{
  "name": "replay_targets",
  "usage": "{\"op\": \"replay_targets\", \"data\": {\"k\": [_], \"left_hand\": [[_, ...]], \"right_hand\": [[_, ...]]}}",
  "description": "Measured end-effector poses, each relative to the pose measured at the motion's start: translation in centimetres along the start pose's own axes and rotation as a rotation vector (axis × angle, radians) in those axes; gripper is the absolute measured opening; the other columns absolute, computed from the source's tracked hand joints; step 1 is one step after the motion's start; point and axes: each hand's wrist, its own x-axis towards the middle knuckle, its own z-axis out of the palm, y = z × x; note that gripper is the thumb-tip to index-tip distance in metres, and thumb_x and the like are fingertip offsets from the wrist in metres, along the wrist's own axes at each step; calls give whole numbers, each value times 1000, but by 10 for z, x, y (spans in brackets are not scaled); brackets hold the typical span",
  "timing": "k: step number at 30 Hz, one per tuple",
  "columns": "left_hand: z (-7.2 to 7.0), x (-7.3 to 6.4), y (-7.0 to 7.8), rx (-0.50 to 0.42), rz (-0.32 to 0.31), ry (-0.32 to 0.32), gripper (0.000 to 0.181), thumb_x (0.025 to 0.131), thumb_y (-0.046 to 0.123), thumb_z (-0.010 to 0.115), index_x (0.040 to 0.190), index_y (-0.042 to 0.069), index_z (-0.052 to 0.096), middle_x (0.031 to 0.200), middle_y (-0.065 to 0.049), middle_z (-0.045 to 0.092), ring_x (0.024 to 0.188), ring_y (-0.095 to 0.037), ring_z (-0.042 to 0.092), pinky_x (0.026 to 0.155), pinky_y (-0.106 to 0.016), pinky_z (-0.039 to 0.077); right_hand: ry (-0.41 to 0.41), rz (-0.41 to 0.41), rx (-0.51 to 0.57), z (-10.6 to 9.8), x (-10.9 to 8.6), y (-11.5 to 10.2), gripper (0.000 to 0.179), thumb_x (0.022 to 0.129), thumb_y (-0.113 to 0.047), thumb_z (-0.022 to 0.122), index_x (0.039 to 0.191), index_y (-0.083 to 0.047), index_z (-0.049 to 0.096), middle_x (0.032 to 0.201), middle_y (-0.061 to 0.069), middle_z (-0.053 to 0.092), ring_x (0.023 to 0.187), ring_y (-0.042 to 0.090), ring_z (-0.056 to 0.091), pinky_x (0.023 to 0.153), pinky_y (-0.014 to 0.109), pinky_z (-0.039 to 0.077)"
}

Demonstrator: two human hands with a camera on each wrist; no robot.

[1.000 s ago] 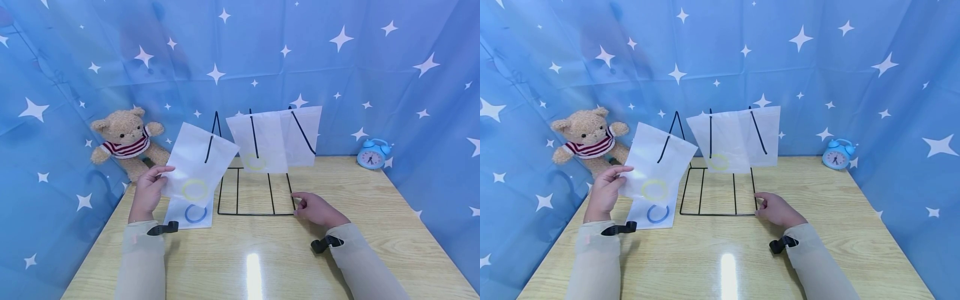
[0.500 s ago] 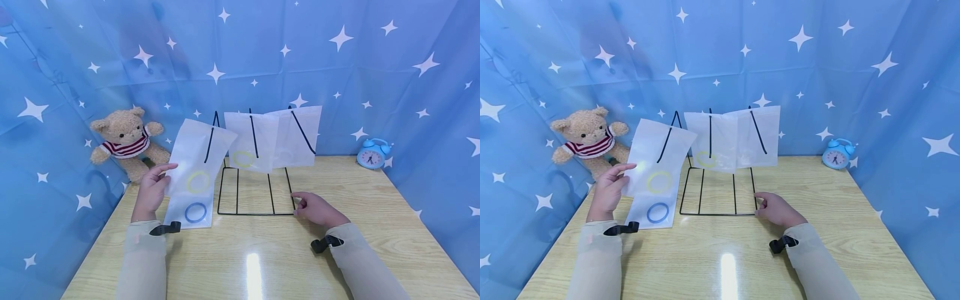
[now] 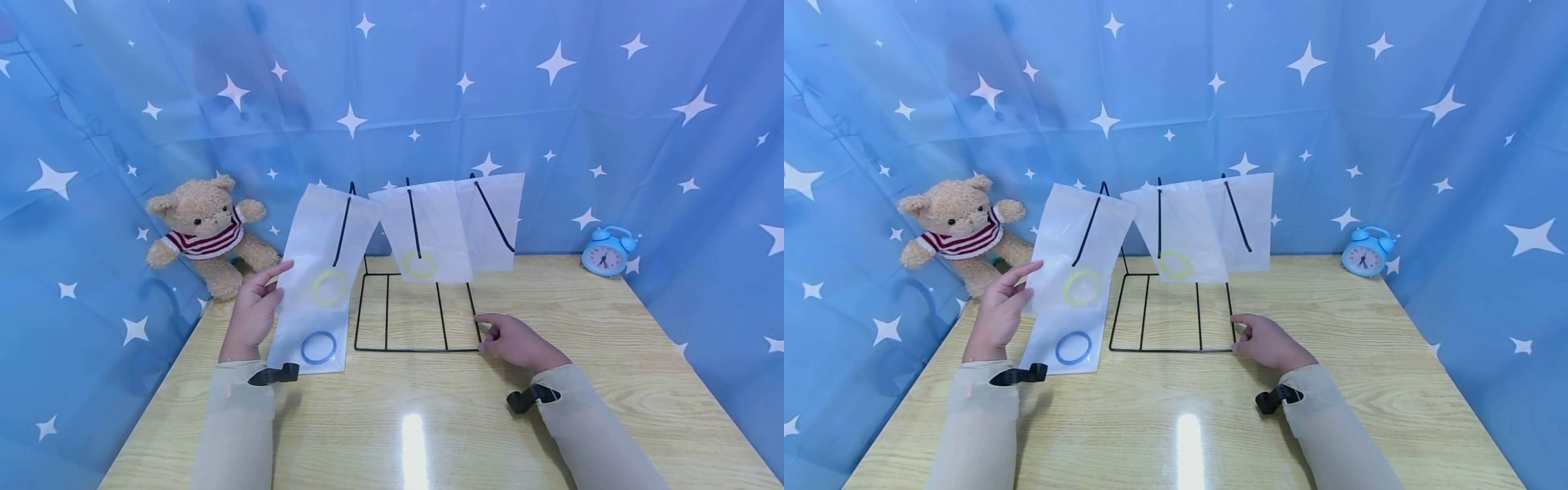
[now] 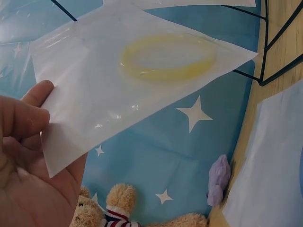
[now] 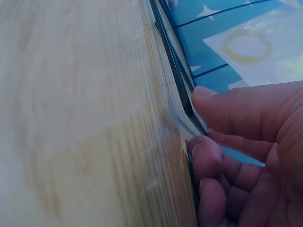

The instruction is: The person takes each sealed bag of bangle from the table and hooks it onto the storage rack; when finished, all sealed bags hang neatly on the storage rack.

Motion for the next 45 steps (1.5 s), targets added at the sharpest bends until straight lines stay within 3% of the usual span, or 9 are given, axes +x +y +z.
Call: {"op": "replay_targets", "data": {"k": [4,10,13,15,18,21,27,34,45], "left_hand": [[0,1,-1,-18,35,-44,56,104,-9,41,154,10,56,159,-14,50,117,-10,65,86,-21,57],[1,1,-2,-55,74,-82,63,100,-16,38,157,6,49,159,-19,48,111,-17,63,78,-19,53],[4,1,-1,-71,57,-98,66,99,-17,38,160,7,46,165,-14,42,124,-23,60,87,-18,53],[5,1,-1,-77,40,-110,68,99,-17,37,161,8,43,169,-10,37,141,-26,52,101,-20,51],[8,2,-3,-75,22,-120,69,98,-17,38,163,8,40,172,-8,32,156,-27,35,119,-28,39],[10,3,-5,-79,18,-128,68,99,-17,40,163,5,38,173,-7,28,162,-24,21,128,-39,24],[15,4,-9,-30,17,-123,65,101,-12,47,163,3,37,174,-10,28,163,-27,15,131,-52,12],[19,5,-12,17,15,-114,62,102,-8,51,161,3,40,171,-13,33,160,-35,23,130,-59,13],[18,7,-13,81,-10,-133,60,103,-3,52,161,5,41,171,-11,34,161,-30,23,129,-60,15]], "right_hand": [[4,7,0,0,0,-1,67,97,-15,76,157,-5,48,94,7,60,80,23,54,66,36,44],[6,3,-10,0,-1,-2,67,97,-15,76,157,-5,48,93,7,61,79,23,54,65,35,44],[4,-2,-4,0,-1,-2,67,97,-14,76,157,-4,48,93,7,61,78,23,54,64,35,44],[2,-2,-3,0,-1,-2,67,97,-14,76,157,-4,48,93,7,61,79,23,54,65,36,44],[6,6,-5,0,-1,-3,67,97,-15,76,157,-5,49,93,7,61,79,23,54,65,36,44],[7,10,-8,-1,-1,-3,67,96,-16,76,157,-6,49,94,6,61,79,23,54,65,36,44],[3,-10,3,0,-1,-1,68,96,-15,76,157,-4,48,92,7,60,76,23,53,63,35,43],[6,-16,-3,0,0,0,68,96,-15,76,156,-4,49,90,7,60,76,23,54,63,35,43],[13,-10,-6,0,0,-1,68,96,-17,77,156,-4,49,90,7,60,75,23,53,62,35,42]]}}
